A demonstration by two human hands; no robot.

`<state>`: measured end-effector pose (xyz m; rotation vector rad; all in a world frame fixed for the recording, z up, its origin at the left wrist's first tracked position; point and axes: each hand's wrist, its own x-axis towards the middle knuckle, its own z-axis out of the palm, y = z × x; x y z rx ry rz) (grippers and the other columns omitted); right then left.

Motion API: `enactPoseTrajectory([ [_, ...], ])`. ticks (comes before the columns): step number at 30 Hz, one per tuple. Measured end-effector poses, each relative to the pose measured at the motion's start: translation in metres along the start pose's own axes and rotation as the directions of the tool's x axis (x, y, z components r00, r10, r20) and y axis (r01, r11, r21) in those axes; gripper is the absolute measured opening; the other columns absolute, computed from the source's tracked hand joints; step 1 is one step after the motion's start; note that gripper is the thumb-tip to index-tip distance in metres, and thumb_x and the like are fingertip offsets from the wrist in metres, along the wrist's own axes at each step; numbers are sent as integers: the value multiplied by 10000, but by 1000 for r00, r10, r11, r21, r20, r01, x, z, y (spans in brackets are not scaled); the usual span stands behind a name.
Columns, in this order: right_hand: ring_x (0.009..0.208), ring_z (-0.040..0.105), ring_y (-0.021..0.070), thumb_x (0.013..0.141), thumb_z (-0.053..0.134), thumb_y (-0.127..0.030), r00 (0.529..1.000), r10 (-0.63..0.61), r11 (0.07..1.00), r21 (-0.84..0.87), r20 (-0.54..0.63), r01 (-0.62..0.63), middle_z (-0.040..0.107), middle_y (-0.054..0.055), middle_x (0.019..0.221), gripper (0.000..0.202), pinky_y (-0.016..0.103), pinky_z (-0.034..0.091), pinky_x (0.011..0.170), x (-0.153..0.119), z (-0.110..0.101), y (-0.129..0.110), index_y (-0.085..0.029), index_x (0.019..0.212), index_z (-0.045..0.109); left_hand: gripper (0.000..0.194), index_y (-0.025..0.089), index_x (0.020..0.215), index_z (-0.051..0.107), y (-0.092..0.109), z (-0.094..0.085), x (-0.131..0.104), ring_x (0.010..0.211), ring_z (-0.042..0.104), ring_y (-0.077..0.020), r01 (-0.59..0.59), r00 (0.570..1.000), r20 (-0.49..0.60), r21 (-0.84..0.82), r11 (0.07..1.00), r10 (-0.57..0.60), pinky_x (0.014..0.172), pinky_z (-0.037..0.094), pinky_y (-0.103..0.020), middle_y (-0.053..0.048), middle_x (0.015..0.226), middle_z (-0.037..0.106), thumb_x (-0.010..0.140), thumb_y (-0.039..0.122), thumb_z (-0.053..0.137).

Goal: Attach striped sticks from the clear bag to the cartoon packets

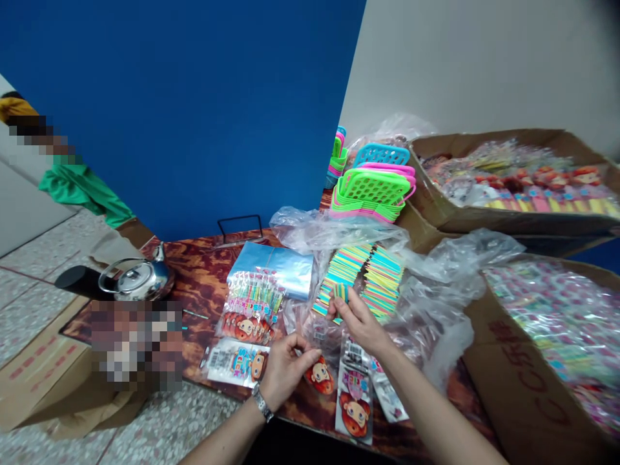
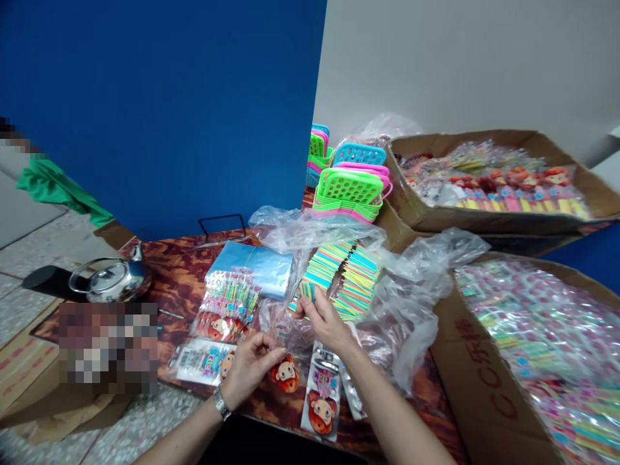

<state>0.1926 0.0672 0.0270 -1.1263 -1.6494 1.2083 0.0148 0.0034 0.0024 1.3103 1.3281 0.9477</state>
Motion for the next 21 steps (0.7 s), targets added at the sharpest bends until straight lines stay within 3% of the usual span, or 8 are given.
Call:
enactPoseTrajectory([
  [5, 639, 549, 130, 907, 339, -366, 1000, -19, 981, -192, -16, 16, 562, 5, 700, 213, 256, 429, 606, -2, 0, -3, -211, 794, 432, 205, 140, 629, 575, -3, 0, -3, 550, 536, -115, -26, 1000, 0, 19, 999, 26, 534, 417, -199, -3, 597, 609, 709, 312, 650],
  [11, 554, 526, 165, 889, 303, -304, 997, -4, 838, -545, -73, -36, 537, -11, 614, 134, 282, 388, 551, 8, 0, 19, -228, 816, 386, 190, 138, 617, 559, -7, 1, -5, 509, 484, -95, -11, 1000, 6, -9, 1000, 11, 496, 381, -184, 16, 557, 566, 708, 280, 648],
  [15, 591, 547, 161, 907, 297, -298, 996, -65, 861, -508, -56, 28, 551, -3, 651, 138, 275, 415, 572, 6, 3, 16, -220, 858, 400, 200, 138, 608, 555, -4, -1, -6, 494, 457, -89, -5, 1000, -17, -11, 1000, 5, 482, 370, -182, 21, 545, 548, 701, 285, 654],
  [21, 612, 566, 138, 917, 341, -270, 955, -292, 836, -497, -49, 230, 559, -6, 689, 106, 256, 447, 596, -14, 13, -7, -221, 934, 433, 198, 143, 601, 547, -1, -3, -7, 501, 463, -94, -15, 1000, -24, -55, 998, 14, 484, 384, -183, 20, 547, 540, 704, 282, 643],
])
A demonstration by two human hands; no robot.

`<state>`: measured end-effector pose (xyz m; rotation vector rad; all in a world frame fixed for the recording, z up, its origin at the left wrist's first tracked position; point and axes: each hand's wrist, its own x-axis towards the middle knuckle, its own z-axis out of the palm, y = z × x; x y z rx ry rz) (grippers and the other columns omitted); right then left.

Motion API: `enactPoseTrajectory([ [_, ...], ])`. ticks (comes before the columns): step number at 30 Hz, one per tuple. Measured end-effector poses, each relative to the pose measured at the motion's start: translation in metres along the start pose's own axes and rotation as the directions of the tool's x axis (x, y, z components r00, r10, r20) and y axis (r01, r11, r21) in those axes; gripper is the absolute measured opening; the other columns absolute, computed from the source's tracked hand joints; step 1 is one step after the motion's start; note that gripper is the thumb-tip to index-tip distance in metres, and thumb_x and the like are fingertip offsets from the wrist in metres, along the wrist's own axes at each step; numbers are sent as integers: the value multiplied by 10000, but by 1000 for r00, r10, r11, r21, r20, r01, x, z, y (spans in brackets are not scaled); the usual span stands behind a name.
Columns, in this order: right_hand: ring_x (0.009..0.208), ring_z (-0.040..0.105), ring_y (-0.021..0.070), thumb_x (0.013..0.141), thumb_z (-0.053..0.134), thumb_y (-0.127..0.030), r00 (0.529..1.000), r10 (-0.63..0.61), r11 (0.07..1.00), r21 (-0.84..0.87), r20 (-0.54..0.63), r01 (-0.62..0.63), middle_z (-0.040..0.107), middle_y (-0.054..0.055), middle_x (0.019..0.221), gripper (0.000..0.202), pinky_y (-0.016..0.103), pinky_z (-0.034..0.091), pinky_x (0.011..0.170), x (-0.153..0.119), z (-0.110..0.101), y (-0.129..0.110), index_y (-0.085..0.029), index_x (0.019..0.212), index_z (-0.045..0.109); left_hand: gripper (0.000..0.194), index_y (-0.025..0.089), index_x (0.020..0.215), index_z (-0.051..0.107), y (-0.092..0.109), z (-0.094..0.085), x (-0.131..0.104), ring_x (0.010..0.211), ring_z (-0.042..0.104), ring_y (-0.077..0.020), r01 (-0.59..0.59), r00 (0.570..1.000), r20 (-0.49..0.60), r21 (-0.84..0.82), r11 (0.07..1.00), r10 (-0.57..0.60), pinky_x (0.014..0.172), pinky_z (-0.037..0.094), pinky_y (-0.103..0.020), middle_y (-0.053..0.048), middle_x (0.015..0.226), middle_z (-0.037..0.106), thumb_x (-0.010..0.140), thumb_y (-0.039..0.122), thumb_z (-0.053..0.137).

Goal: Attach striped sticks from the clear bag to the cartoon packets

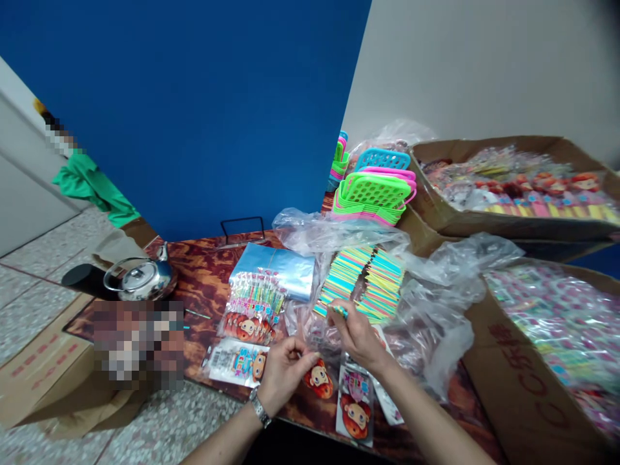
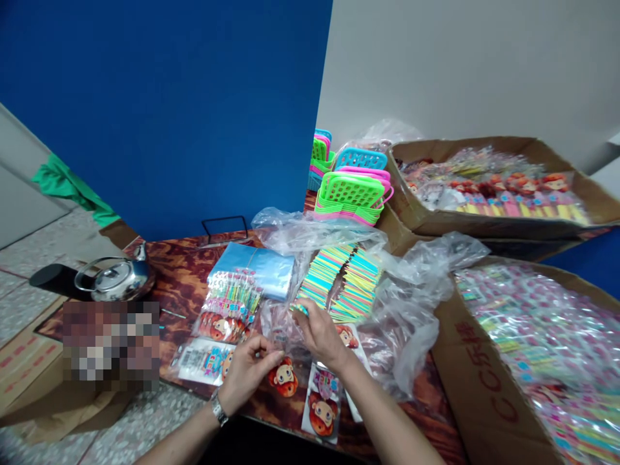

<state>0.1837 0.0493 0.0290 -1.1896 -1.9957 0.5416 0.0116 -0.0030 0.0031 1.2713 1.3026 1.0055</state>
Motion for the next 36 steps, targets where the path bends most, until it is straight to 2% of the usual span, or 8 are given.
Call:
enactPoseTrajectory([
  [6, 695, 581, 140, 914, 348, -207, 982, -183, 983, -13, -48, 183, 581, 27, 797, 117, 278, 482, 635, -7, -2, -6, -231, 999, 423, 193, 145, 596, 535, 0, 1, -2, 493, 445, -89, 7, 1000, 28, -1, 1000, -7, 487, 367, -183, 26, 539, 526, 707, 265, 639],
  [17, 760, 577, 155, 883, 369, -121, 958, -275, 959, 45, -77, 278, 563, 37, 833, 255, 287, 483, 638, -10, 0, -2, -249, 1104, 376, 204, 154, 617, 527, 0, -1, -6, 516, 451, -93, 8, 1000, 26, 20, 1000, -8, 493, 376, -176, 26, 559, 519, 719, 296, 631],
  [19, 720, 582, 152, 889, 371, -148, 975, -216, 976, 13, -54, 217, 570, 27, 802, 214, 275, 471, 619, -9, 1, 1, -246, 1079, 388, 198, 153, 631, 537, -2, -1, -6, 512, 455, -94, 16, 1000, 25, 21, 1000, -16, 487, 377, -177, 25, 560, 525, 718, 303, 633],
  [22, 648, 584, 160, 898, 357, -213, 1000, -1, 998, -66, 14, 2, 570, 9, 722, 151, 264, 445, 571, -3, 3, 10, -226, 1041, 402, 201, 152, 628, 542, -4, 0, -5, 501, 459, -94, 29, 999, 18, 28, 999, -29, 478, 376, -179, 24, 550, 532, 716, 308, 634],
  [25, 597, 579, 173, 890, 315, -244, 981, 178, 976, -139, 77, -166, 570, 10, 685, 132, 265, 420, 537, 7, 8, 26, -205, 971, 412, 208, 150, 616, 545, -6, 2, -4, 500, 472, -96, 27, 999, 18, 44, 999, -28, 484, 380, -183, 20, 548, 546, 716, 310, 633],
  [31, 669, 591, 213, 869, 313, -283, 963, 264, 945, -211, 48, -249, 586, 59, 725, 139, 291, 410, 563, 17, 15, 47, -201, 870, 425, 214, 149, 626, 561, -5, 2, -2, 494, 483, -100, 21, 1000, 5, 56, 998, -22, 480, 391, -191, 17, 546, 564, 717, 329, 632],
  [33, 739, 591, 213, 885, 316, -311, 960, 278, 954, -127, 25, -273, 588, 68, 775, 149, 313, 430, 625, 18, 12, 41, -203, 879, 418, 215, 148, 629, 565, -5, 1, 0, 506, 495, -103, 5, 1000, -8, 67, 998, -5, 495, 405, -195, 12, 559, 574, 721, 330, 632],
  [36, 673, 566, 155, 911, 308, -354, 952, 307, 911, 296, -24, -286, 543, 5, 723, 156, 311, 458, 678, 20, 4, 16, -224, 896, 393, 217, 146, 639, 569, -5, 1, 4, 521, 515, -109, -15, 999, -32, 105, 994, 19, 513, 421, -201, 3, 585, 588, 724, 335, 633],
])
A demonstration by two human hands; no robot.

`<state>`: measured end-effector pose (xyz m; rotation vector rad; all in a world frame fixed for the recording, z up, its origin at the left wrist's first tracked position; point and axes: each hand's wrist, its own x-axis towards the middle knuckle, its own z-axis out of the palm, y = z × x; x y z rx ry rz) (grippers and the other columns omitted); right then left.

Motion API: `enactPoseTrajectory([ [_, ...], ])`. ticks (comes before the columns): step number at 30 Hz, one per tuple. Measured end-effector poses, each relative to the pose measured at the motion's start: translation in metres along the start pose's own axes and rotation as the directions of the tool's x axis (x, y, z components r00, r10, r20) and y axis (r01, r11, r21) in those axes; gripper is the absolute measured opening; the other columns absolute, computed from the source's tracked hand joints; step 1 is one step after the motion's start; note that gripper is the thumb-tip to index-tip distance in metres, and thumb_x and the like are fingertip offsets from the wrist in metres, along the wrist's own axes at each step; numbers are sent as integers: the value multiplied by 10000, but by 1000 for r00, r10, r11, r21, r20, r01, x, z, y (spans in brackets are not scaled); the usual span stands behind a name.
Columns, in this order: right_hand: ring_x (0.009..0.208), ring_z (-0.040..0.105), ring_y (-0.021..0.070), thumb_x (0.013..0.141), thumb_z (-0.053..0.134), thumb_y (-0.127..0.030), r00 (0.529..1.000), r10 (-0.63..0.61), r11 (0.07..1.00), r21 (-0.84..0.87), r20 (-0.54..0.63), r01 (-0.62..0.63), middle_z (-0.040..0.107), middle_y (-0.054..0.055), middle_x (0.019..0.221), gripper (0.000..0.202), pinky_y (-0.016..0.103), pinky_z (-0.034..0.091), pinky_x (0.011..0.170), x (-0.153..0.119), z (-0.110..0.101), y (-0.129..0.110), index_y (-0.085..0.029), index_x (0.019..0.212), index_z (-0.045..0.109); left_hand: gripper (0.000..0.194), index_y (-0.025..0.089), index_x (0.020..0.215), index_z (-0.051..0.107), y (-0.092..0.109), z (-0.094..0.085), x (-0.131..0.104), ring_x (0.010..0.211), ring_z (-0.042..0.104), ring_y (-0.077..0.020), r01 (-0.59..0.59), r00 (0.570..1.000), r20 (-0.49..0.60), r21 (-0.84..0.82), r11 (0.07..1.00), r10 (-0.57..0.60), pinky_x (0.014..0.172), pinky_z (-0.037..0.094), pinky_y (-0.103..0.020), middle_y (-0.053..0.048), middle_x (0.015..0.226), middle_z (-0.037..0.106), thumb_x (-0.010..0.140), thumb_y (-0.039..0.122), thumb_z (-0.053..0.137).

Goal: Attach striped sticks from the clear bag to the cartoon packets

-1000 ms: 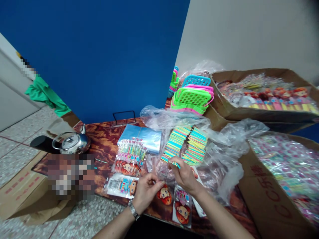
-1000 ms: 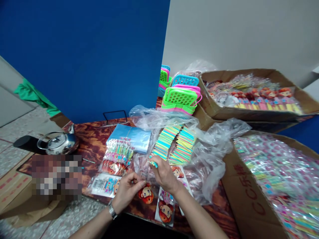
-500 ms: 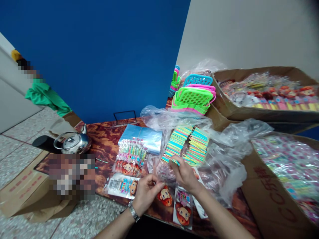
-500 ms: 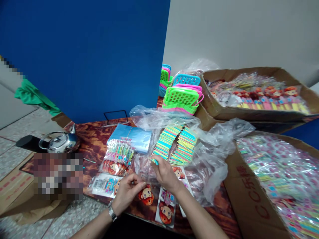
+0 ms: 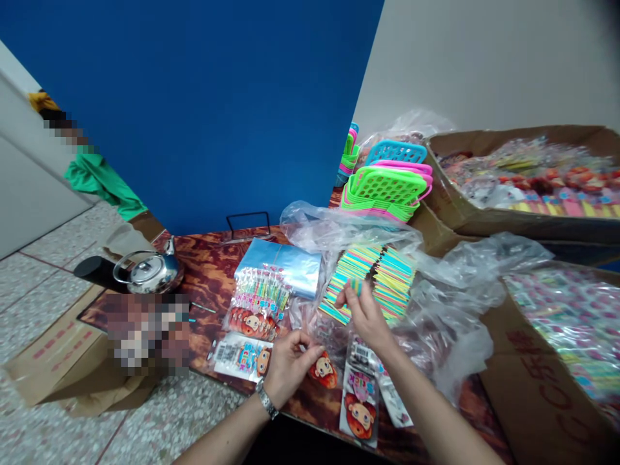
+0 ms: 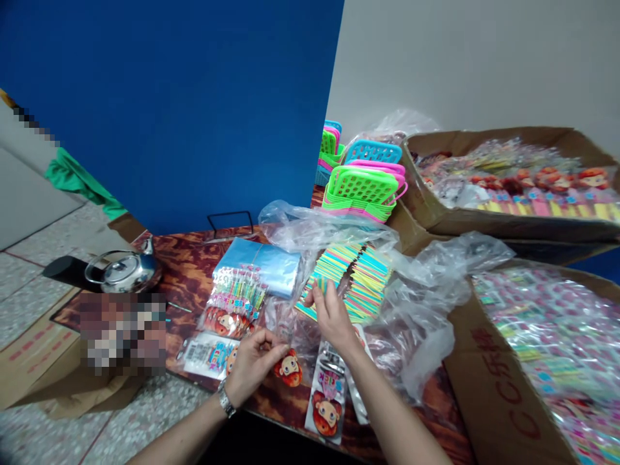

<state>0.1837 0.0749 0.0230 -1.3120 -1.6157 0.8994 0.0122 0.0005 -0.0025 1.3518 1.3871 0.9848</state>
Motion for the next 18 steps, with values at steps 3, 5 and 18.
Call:
enactPoseTrajectory([
  [3, 628, 547, 125, 923, 285, -348, 995, 37, 914, 407, -88, 2, 458, -35, 696, 138, 311, 478, 688, -7, 4, -32, -251, 976, 367, 207, 146, 653, 568, 1, 2, 4, 524, 528, -111, -14, 1000, -10, 27, 1000, 15, 506, 428, -197, -4, 606, 597, 727, 328, 632],
  [5, 690, 564, 134, 922, 294, -340, 992, 31, 874, 484, -120, 31, 453, -26, 711, 127, 326, 478, 725, -13, 8, -49, -254, 952, 383, 185, 147, 656, 566, 3, 3, 6, 533, 539, -113, -33, 999, -22, 42, 999, 34, 496, 429, -190, -6, 617, 599, 723, 305, 634],
  [18, 1092, 483, 187, 933, 292, -322, 986, -94, 986, 126, -141, 112, 581, 57, 978, 231, 411, 356, 976, -31, 22, -58, -225, 910, 500, 140, 158, 711, 577, 7, 7, 6, 581, 576, -124, -144, 985, -75, 134, 980, 155, 523, 467, -196, -16, 685, 604, 756, 285, 615],
])
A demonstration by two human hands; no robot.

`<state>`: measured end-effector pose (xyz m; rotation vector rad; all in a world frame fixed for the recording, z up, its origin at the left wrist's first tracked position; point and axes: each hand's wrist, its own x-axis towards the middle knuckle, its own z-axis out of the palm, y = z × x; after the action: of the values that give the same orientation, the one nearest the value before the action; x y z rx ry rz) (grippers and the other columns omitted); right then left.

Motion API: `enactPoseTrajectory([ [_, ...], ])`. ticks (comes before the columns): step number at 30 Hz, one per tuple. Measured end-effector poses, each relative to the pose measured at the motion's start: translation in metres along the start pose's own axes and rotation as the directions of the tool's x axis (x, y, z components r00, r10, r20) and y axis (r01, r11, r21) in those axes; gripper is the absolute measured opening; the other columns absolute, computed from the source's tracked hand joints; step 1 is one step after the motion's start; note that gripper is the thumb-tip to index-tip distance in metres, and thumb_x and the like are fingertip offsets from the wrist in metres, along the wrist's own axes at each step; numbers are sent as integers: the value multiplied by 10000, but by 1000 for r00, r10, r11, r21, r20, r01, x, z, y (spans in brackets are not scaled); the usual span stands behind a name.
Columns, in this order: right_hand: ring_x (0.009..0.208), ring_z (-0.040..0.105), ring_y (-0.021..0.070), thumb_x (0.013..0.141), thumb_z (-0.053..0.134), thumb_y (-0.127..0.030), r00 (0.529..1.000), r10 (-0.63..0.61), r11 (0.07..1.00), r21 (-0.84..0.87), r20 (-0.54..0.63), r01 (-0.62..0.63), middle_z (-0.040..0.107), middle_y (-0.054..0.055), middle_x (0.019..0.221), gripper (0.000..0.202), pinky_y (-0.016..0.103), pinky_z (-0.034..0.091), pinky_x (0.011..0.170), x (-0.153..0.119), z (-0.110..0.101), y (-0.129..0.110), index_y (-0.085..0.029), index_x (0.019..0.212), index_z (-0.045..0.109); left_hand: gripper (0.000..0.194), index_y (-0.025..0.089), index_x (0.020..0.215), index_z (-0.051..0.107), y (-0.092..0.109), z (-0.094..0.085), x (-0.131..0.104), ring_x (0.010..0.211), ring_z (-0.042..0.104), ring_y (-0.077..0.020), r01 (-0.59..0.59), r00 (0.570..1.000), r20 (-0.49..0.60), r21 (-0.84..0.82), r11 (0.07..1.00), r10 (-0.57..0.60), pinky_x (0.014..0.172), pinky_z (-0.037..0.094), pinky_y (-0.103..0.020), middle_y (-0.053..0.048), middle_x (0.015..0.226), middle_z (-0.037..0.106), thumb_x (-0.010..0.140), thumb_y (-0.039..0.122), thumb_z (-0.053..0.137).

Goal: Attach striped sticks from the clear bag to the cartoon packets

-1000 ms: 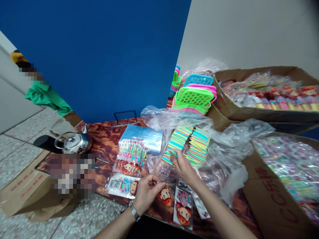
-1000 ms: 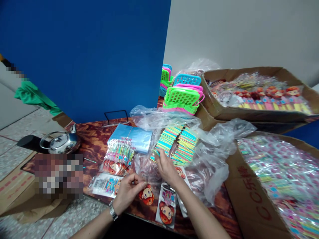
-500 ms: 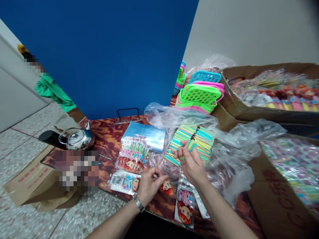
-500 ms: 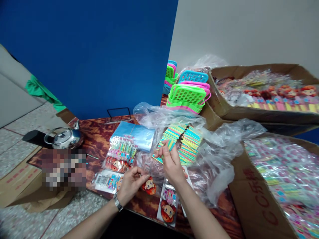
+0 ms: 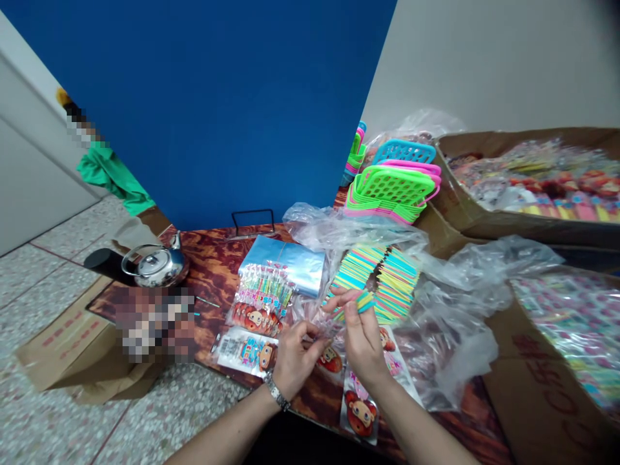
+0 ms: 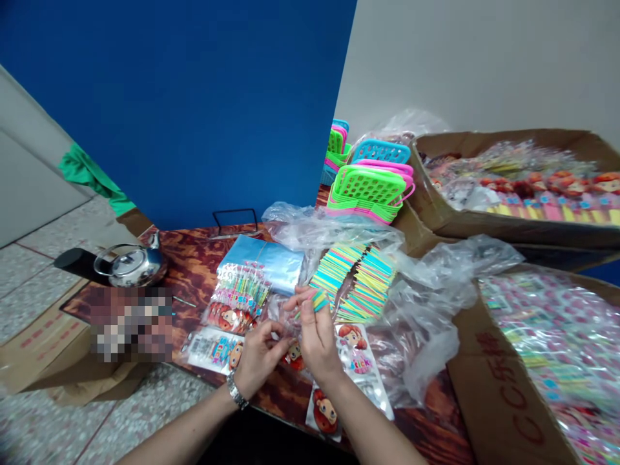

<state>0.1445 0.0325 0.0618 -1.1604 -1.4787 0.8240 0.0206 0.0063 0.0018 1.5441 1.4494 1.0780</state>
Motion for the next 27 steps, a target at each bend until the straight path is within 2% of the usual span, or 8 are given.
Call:
enactPoseTrajectory([
  [4, 1243, 348, 248, 903, 353, -368, 987, -82, 986, -131, 141, 101, 414, 110, 1308, 312, 472, 302, 1016, -6, -10, 5, -215, 1154, 459, 78, 169, 773, 602, 5, -8, 4, 653, 589, -140, -138, 990, -7, 40, 990, 139, 590, 484, -218, -32, 739, 620, 780, 246, 593],
  [6, 1267, 321, 259, 898, 359, -367, 984, -117, 981, -140, 133, 135, 353, 124, 1361, 398, 490, 286, 1026, -6, -18, 7, -210, 1264, 370, 72, 171, 821, 614, 8, -12, 6, 697, 599, -152, -198, 980, -2, 50, 979, 198, 609, 488, -226, -48, 781, 634, 779, 227, 596],
  [10, 1149, 464, 233, 895, 383, -280, 986, -155, 963, -212, 67, 166, 513, 106, 1198, 305, 441, 372, 966, -2, -35, 6, -225, 1188, 445, 87, 161, 827, 623, 8, -18, 7, 718, 606, -163, -242, 970, 3, 95, 966, 243, 629, 487, -237, -62, 784, 643, 783, 231, 595],
  [13, 1011, 552, 207, 880, 419, -253, 976, -190, 915, -340, 106, 215, 593, 76, 1054, 233, 371, 440, 875, -1, -48, 10, -230, 1094, 507, 117, 160, 848, 630, 5, -30, 9, 708, 606, -156, -235, 972, 13, 132, 963, 236, 620, 483, -229, -67, 806, 648, 809, 245, 559],
  [16, 895, 595, 204, 870, 439, -283, 957, -133, 819, -515, 260, 253, 636, 68, 960, 238, 337, 474, 770, -7, -67, 32, -225, 1084, 525, 170, 168, 850, 645, -5, -59, 17, 704, 609, -156, -194, 981, 17, 208, 959, 195, 635, 483, -235, -61, 798, 662, 840, 263, 504],
  [21, 797, 589, 228, 805, 523, -345, 896, 37, 521, -773, 443, 361, 651, 80, 887, 229, 334, 461, 669, -29, -95, 82, -226, 989, 589, 246, 175, 863, 667, -36, -111, 43, 731, 625, -185, -83, 995, -22, 363, 928, 97, 667, 494, -272, -59, 820, 691, 827, 347, 496],
  [24, 801, 576, 224, 766, 578, -349, 893, 105, 437, -827, 437, 354, 650, 73, 897, 250, 322, 444, 673, -38, -101, 98, -241, 991, 585, 259, 182, 835, 684, -58, -120, 59, 831, 605, -228, -67, 987, -91, 506, 860, 130, 763, 480, -347, -79, 892, 665, 791, 384, 528],
  [27, 805, 574, 208, 763, 591, -314, 889, 158, 432, -840, 430, 329, 647, 57, 902, 222, 305, 427, 679, -39, -100, 102, -249, 974, 579, 256, 188, 858, 683, -75, -113, 68, 953, 559, -268, -21, 966, -197, 592, 805, 170, 864, 429, -417, -103, 1003, 597, 763, 391, 558],
])
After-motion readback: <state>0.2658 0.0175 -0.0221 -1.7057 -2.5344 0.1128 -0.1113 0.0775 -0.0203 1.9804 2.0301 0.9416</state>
